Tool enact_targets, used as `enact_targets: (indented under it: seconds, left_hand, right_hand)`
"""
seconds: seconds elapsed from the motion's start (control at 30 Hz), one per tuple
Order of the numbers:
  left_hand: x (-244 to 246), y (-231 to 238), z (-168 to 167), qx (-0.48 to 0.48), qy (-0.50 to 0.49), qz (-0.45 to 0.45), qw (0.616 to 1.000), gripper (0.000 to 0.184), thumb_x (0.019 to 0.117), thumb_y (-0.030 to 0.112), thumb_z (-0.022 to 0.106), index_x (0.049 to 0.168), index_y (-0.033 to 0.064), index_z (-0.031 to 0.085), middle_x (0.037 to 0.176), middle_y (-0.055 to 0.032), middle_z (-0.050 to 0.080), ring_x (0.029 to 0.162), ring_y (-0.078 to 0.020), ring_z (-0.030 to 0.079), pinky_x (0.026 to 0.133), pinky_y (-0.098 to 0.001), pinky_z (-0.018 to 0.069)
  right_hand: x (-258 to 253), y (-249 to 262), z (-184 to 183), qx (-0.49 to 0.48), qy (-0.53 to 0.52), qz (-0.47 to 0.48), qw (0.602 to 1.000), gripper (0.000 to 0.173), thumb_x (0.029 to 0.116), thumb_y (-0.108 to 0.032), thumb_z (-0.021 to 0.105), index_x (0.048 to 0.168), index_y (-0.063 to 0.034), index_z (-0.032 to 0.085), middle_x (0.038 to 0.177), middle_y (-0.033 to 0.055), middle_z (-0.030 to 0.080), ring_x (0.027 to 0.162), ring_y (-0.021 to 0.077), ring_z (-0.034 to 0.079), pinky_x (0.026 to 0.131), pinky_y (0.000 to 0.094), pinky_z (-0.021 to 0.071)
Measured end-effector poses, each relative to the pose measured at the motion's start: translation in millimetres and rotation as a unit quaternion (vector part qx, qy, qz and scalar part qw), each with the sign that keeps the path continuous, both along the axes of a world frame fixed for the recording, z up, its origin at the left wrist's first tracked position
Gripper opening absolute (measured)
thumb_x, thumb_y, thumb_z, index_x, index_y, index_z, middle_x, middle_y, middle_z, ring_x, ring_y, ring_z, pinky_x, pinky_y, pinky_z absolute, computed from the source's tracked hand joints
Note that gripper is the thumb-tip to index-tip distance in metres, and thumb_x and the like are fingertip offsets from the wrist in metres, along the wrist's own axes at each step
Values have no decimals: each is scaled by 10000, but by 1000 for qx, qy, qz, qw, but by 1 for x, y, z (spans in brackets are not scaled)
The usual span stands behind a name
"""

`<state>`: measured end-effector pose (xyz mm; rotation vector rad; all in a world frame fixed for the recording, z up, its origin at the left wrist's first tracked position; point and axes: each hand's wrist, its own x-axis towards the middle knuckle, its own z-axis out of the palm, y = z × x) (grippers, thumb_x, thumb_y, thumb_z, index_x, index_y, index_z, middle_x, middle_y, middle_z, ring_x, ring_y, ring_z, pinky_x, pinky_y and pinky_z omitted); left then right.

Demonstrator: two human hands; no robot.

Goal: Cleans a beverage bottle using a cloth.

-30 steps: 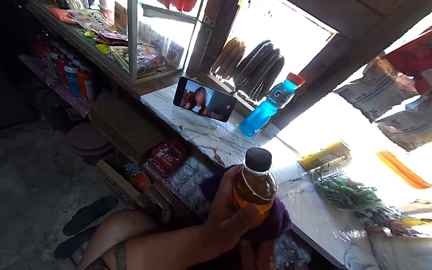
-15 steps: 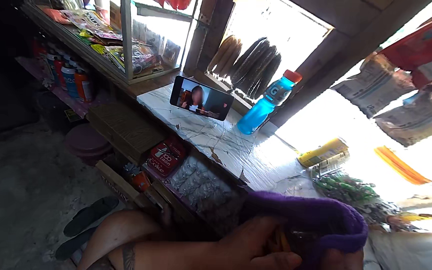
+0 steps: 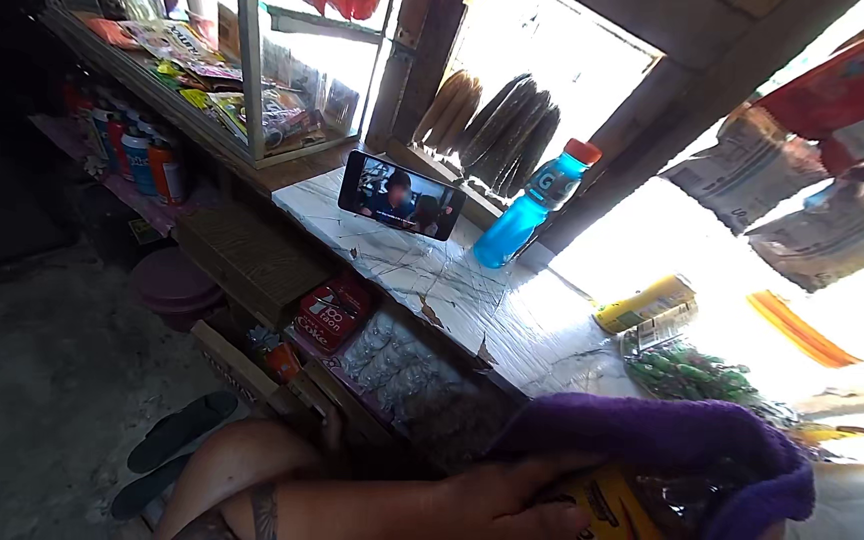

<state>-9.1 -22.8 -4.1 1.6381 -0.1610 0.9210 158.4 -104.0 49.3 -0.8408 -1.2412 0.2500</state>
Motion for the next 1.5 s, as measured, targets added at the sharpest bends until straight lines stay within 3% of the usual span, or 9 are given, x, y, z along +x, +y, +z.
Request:
enact_targets:
  seconds: [0.17,0.27,0.43,0.6,0.87,1.0,1.17,1.37,1.5]
  left_hand:
    - [7,4,-1,-23,-93,3,995,645,1099,455,354,1505,-46,354,1327,-199,602,1179,-137,628,1036,-330,510]
    - [8,6,-1,-45,-138,17,989,627,1102,434,359,1516,-36,333,1362,-173,581,1220,-115,599,1069,-317,486]
    - [6,16,4,-57,-190,66,978,600,1104,419,366,1519,-14,336,1393,-128,577,1260,-101,576,1096,-326,470]
    - [-3,27,8,-60,-190,147,969,563,1108,399,360,1524,20,343,1307,-108,598,1167,-61,604,1032,-296,506]
    - [-6,29,11,-47,-180,176,967,621,1104,427,349,1537,-15,299,1460,-162,520,1303,-103,553,1123,-331,457]
    - [-1,19,8,18,-117,184,976,607,1098,421,376,1507,-27,390,1414,-189,562,1286,-161,579,1099,-368,477]
    - [3,7,4,53,-58,161,984,574,1071,380,475,1499,0,432,1230,-221,631,1124,-263,647,966,-438,542]
    - [8,-1,1,80,-54,109,989,508,1082,315,460,1449,-35,468,1258,-236,650,1152,-280,662,989,-445,530]
    - [7,-5,1,6,-19,-30,999,565,1093,289,413,1504,-89,325,1358,-266,571,1201,-226,628,1033,-382,496]
  right_hand:
    - [-23,3,-9,-10,29,-1,1000,404,1060,-481,462,1300,-190,605,1205,-7,707,1162,119,658,999,339,540]
    - [-47,7,3,-19,-7,12,1000,329,1013,-506,529,1303,-361,589,1214,-204,694,1165,-75,610,1003,155,499]
    - [-62,17,-20,0,-191,-47,981,413,1098,-412,381,1508,-430,340,1432,-329,480,1324,-173,401,1117,100,341]
    - [-68,19,-48,-19,-296,-55,953,390,1117,-370,332,1506,-365,365,1378,-299,516,1257,-196,436,1068,82,369]
    - [-72,16,-61,-35,-348,-93,932,351,1112,-370,354,1443,-277,428,1263,-192,581,1194,-191,481,1037,76,390]
    - [-61,18,-30,-1,-281,-111,953,443,1100,-368,401,1534,-389,313,1428,-303,479,1311,-170,410,1113,108,351]
    - [-44,17,16,-22,-127,-92,987,644,1011,-396,611,1508,-127,304,1401,-200,522,1299,-76,477,1117,189,400]
    - [-22,6,33,-41,8,-80,996,197,1034,-292,579,1206,-197,590,1068,-257,700,1062,-129,621,945,113,502]
    - [-33,3,46,-40,25,-111,993,207,1083,-180,434,1148,-81,604,1062,-227,705,1098,-142,599,995,102,462]
